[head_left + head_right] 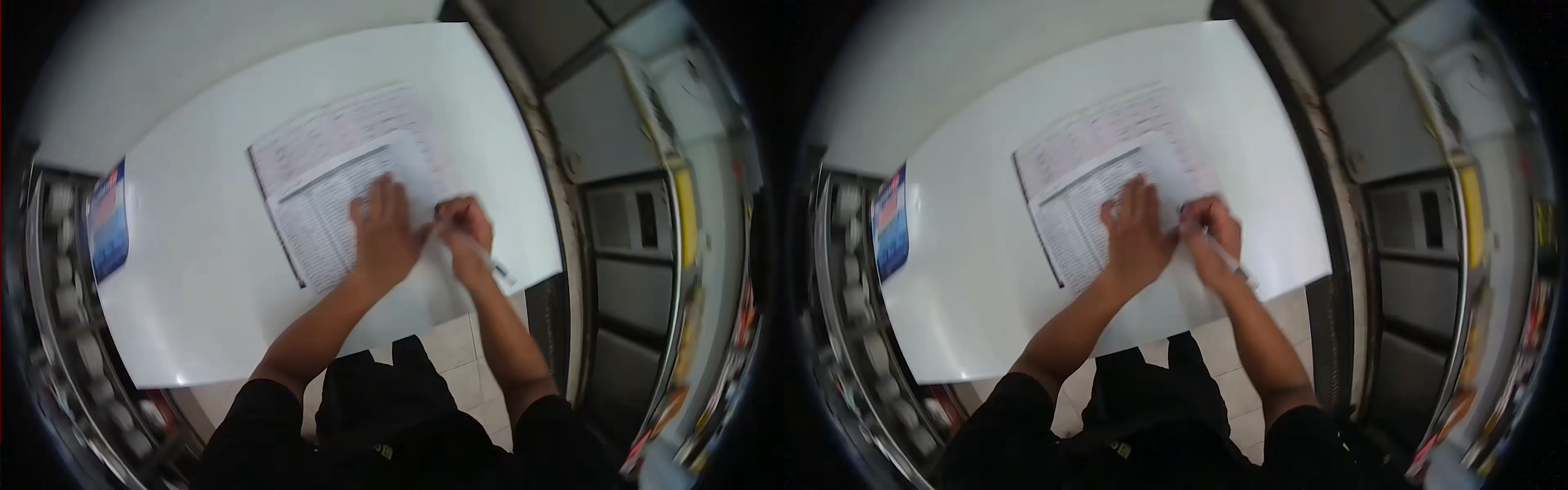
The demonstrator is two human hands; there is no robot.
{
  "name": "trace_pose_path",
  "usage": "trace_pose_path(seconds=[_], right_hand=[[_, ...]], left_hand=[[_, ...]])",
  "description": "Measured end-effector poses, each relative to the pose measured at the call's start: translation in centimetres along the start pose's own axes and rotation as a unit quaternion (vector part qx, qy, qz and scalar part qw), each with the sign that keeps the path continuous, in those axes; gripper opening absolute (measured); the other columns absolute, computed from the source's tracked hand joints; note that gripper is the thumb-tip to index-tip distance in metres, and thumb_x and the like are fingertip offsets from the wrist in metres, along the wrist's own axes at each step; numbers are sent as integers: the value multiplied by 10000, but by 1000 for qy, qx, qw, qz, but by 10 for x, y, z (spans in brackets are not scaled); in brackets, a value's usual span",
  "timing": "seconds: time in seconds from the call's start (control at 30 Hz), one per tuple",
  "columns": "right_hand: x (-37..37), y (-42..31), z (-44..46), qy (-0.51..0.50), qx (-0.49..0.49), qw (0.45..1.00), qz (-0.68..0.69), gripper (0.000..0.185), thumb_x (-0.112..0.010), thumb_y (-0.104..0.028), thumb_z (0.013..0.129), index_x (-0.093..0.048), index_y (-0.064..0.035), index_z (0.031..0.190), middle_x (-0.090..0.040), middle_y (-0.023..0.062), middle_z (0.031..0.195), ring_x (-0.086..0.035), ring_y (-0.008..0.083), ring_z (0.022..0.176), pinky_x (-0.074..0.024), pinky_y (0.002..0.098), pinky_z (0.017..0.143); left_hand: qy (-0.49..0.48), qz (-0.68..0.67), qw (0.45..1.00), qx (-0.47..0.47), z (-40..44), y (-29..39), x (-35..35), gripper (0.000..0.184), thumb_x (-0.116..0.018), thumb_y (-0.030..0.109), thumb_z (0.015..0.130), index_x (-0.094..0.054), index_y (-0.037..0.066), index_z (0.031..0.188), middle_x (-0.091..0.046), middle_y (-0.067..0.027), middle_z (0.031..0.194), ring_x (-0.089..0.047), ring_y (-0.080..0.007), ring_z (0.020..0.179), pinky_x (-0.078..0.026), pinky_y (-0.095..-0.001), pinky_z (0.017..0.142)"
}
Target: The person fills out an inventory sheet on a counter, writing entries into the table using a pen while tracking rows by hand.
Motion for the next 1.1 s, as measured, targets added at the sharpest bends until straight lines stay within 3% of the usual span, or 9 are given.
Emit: trace_pose_path(seconds=[0.23, 0.33, 0.4, 0.53, 0.6, 0.7, 0.93, 1.0, 1.1], right_hand=[[-69, 14, 94, -96, -78, 992, 8, 64, -559, -103, 977, -528, -54, 1003, -605, 43, 843, -477, 76, 653, -407, 240, 580], [-72, 37, 98, -85, -59, 995, -11, 68, -558, -49, 952, -526, -44, 1012, -607, 57, 789, -453, 70, 595, -398, 228, 551], [-66, 24, 96, -61, 58, 996, 1, 71, -559, 36, 893, -538, -29, 914, -618, 77, 765, -441, 71, 554, -396, 230, 530], [-58, 24, 98, -80, 30, 996, -39, 129, -559, 86, 836, -514, -21, 782, -631, 98, 773, -438, 70, 539, -398, 239, 516], [-54, 32, 99, -65, 2, 998, 3, 147, -583, 52, 837, -555, -5, 704, -591, 4, 688, -461, 48, 610, -391, 232, 539], [-57, 28, 97, -83, 39, 995, -34, 134, -567, 76, 822, -518, -7, 728, -638, 100, 767, -444, 67, 540, -395, 237, 513], [-59, 23, 97, -89, 64, 991, -71, 136, -573, 67, 818, -521, -5, 715, -645, 78, 773, -451, 66, 545, -392, 235, 507], [-59, 25, 97, -75, 38, 996, -30, 127, -592, 32, 838, -561, 4, 718, -578, 15, 654, -457, 57, 601, -398, 253, 536], [-60, 24, 97, -82, 51, 992, -75, 140, -575, 61, 822, -524, -8, 712, -646, 73, 770, -459, 60, 558, -390, 230, 510]], left_hand=[[35, -9, 999, 20, -9, -7, -3, 688, -683, 467, 863, -582, -26, 1332, -465, -239, 1492, -394, -342, 1403, -238, -586, 1071], [33, 0, 999, 28, -11, -12, -1, 675, -661, 481, 878, -586, -7, 1338, -472, -218, 1489, -392, -333, 1407, -241, -581, 1075], [22, 7, 1000, 19, -12, -13, -3, 673, -644, 498, 886, -587, 6, 1342, -477, -203, 1488, -388, -322, 1412, -241, -577, 1080], [6, 13, 1000, 22, -12, -14, -4, 680, -640, 507, 886, -584, 12, 1348, -480, -196, 1486, -385, -312, 1415, -237, -573, 1086], [-2, 3, 1000, 18, -11, -13, -8, 693, -646, 490, 897, -567, -22, 1356, -447, -220, 1499, -361, -340, 1423, -201, -578, 1077], [-16, 20, 1000, 17, -10, -11, -10, 698, -632, 494, 905, -559, -20, 1370, -450, -221, 1497, -357, -341, 1425, -194, -576, 1083], [-31, 31, 999, 18, -8, -9, -14, 723, -635, 490, 901, -538, -35, 1390, -458, -225, 1489, -356, -351, 1424, -188, -578, 1088], [-24, 57, 998, 24, -8, -10, -14, 665, -588, 523, 913, -591, 19, 1347, -496, -188, 1474, -383, -308, 1416, -206, -584, 1089], [-28, 56, 998, 21, -9, -11, -15, 663, -585, 522, 915, -591, 21, 1349, -495, -189, 1476, -384, -308, 1416, -210, -583, 1089]])
Point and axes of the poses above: each hand's wrist, its own z-axis towards the middle knuckle, its own x-axis out of the back of the hand, y = z × x, the point moved 10 cm from there along z, towards the middle knuckle
